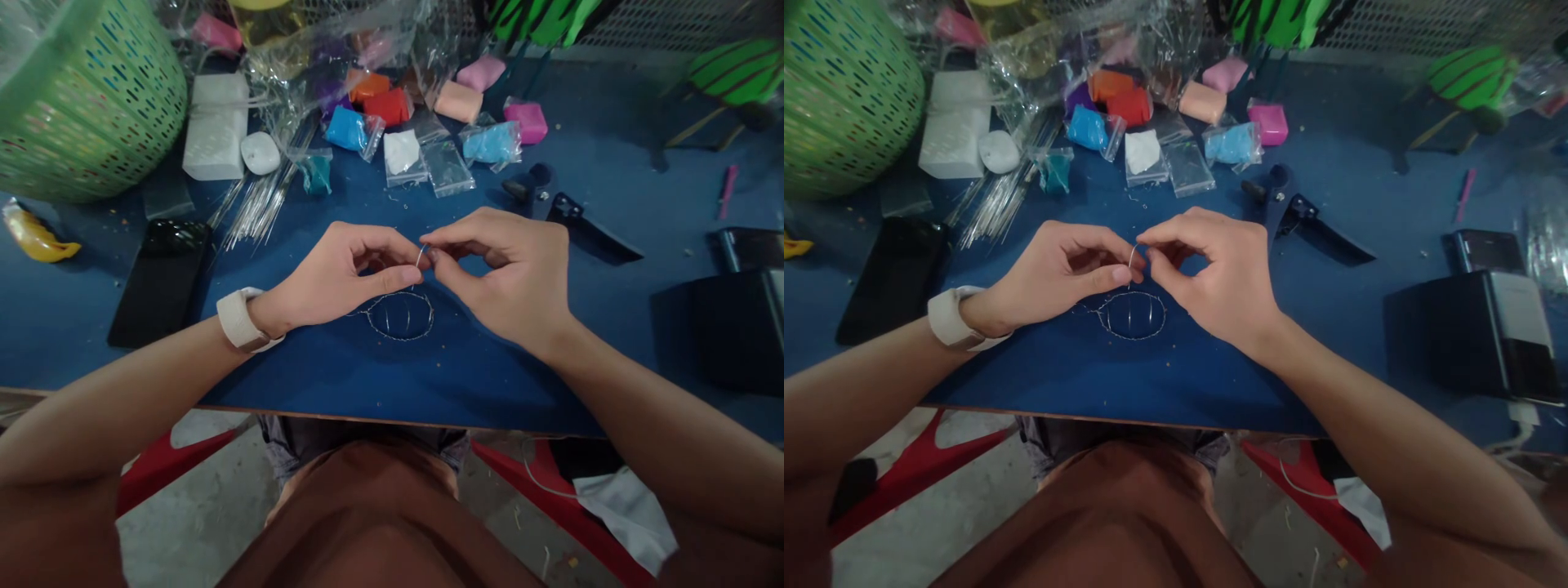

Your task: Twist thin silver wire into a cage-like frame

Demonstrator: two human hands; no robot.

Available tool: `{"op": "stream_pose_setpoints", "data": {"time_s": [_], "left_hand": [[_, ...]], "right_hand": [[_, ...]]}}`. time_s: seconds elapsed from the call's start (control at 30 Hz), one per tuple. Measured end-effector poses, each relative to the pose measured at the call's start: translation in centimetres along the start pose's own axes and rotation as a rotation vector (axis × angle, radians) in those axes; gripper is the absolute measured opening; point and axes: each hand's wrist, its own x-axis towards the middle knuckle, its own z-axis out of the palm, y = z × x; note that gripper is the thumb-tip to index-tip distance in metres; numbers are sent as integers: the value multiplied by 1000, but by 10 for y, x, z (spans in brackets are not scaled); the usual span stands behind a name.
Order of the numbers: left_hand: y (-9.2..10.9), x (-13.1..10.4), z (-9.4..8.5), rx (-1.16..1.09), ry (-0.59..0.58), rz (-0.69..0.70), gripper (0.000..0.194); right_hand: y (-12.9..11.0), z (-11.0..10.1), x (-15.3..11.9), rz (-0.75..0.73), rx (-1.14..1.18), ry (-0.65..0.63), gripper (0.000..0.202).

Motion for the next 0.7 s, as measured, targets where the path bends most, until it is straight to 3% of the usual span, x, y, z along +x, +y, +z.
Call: {"op": "stream_pose_setpoints", "data": {"time_s": [0.17, 0.3, 0.5, 0.7], "left_hand": [[-3, -1, 2, -73, 10, -8, 40], [-4, -1, 3, -95, 12, 48, 30], [-1, 2, -1, -221, -4, 58, 23], [-6, 1, -8, -396, -123, -11, 13]], "right_hand": [[-3, 3, -2, -1, 60, -15, 27], [-7, 7, -1, 61, 237, -33, 22], [-10, 2, 6, 261, 541, -142, 15], [-3, -1, 9, 449, 891, -304, 21]]}}
